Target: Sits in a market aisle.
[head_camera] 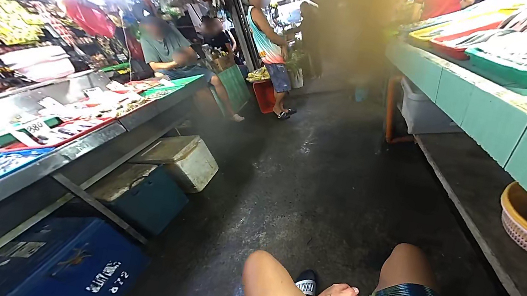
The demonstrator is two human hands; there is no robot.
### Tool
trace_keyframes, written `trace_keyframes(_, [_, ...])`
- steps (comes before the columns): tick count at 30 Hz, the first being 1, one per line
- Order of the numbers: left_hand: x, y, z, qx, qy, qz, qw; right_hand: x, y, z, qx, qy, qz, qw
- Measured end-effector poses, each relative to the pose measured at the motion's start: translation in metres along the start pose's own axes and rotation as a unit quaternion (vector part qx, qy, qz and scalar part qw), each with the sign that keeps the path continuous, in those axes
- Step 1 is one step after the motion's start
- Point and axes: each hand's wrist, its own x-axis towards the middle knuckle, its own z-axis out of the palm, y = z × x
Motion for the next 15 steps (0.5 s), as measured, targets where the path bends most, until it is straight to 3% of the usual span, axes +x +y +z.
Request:
trace_keyframes(8, [-0.015, 0.01, -0.006, -0.017, -0.001, -0.019, 1.0, -0.005, -0.016, -0.005, 0.003, -0.016, 0.006, 1.0])
trace_keyframes(15, [0.002, 0.008, 0.0, 0.003, -0.003, 0.002, 1.0, -0.006, -0.003, -0.006, 0.0, -0.002, 0.008, 1.0])
